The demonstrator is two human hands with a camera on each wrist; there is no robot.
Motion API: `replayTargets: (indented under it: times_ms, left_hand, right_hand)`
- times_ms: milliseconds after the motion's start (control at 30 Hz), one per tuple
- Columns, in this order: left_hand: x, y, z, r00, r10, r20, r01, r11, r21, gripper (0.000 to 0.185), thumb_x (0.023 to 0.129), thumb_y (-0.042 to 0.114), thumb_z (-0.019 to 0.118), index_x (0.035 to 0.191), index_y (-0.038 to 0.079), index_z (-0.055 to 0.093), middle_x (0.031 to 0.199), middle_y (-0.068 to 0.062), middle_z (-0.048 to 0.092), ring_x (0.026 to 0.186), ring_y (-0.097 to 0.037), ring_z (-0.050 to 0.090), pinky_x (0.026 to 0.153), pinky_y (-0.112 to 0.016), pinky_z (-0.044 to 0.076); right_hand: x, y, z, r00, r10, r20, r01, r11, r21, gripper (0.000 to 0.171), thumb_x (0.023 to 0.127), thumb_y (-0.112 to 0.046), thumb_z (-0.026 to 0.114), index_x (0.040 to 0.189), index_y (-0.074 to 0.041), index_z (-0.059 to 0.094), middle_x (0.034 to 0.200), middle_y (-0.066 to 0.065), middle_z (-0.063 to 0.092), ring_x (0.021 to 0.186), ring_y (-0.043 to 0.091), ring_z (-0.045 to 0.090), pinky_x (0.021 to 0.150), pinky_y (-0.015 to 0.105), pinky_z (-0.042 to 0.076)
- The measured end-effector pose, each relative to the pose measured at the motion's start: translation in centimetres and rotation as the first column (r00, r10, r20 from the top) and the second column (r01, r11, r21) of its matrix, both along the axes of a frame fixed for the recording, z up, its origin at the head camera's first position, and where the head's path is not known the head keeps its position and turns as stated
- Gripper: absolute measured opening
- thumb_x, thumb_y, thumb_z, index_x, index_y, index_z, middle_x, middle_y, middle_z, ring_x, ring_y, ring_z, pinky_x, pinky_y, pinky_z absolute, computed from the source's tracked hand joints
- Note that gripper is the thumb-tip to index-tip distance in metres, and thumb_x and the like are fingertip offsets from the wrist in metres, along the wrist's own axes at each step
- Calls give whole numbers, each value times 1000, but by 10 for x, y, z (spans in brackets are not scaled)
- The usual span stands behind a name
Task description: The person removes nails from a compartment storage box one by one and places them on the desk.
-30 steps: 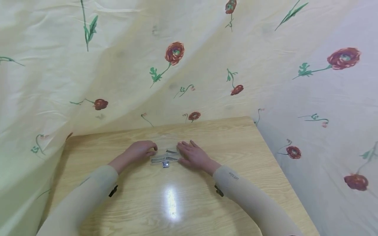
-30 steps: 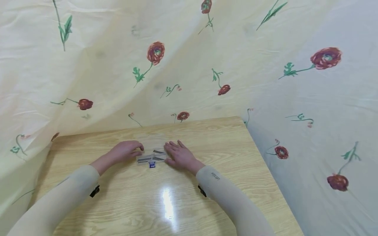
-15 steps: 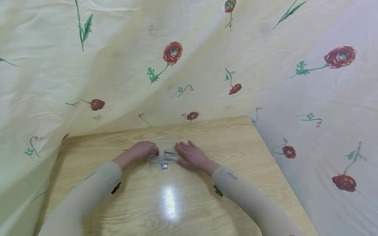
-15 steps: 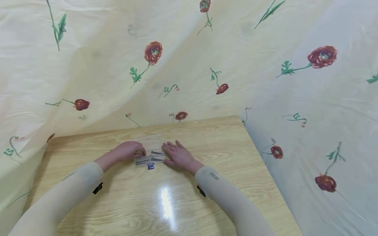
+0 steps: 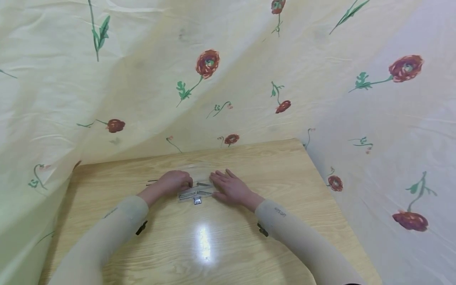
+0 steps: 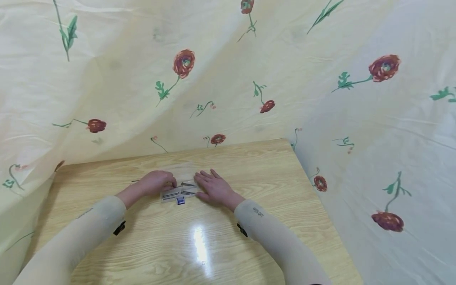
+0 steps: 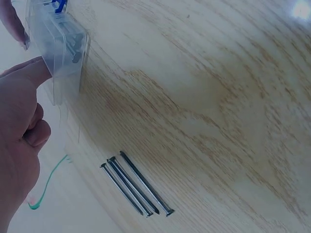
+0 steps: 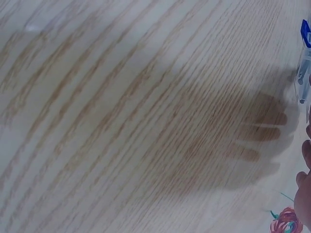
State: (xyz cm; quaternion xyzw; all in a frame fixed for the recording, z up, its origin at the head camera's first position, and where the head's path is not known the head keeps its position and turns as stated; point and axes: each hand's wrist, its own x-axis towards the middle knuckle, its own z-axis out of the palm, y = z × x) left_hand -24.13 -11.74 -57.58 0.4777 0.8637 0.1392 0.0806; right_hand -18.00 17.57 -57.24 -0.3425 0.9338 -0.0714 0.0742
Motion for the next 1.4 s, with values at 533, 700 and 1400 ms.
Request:
replayTargets:
  times_ms: [533,700,1400]
  left_hand:
    - [6,-8,-10,998,70,-5,-70,996,62,9,94,14,81,103,13,83,91,3,73,84,-17,70,83,-38,62]
    - [10,-12,-14,989,130,71,-138,983,118,11,93,13,82,104,15,84,95,3,76,89,-17,72,89,-41,61]
    - [19,-4,-12,984,171,40,-173,984,50,4,102,14,74,99,15,76,93,4,73,86,-13,70,82,-37,61]
  right_hand:
    - [1,1,-1,1000,-2,-5,2,1000,-11,69,109,-44,57,163,-4,40,168,13,41,157,31,36,131,54,17]
    - [1,-1,-3,1000,0,2,0,1000,-5,69,110,-45,57,163,-5,39,168,13,40,158,31,35,131,54,16]
    - [2,0,-7,1000,-8,2,8,999,31,70,110,-48,54,165,-7,37,170,10,37,159,28,32,132,52,15]
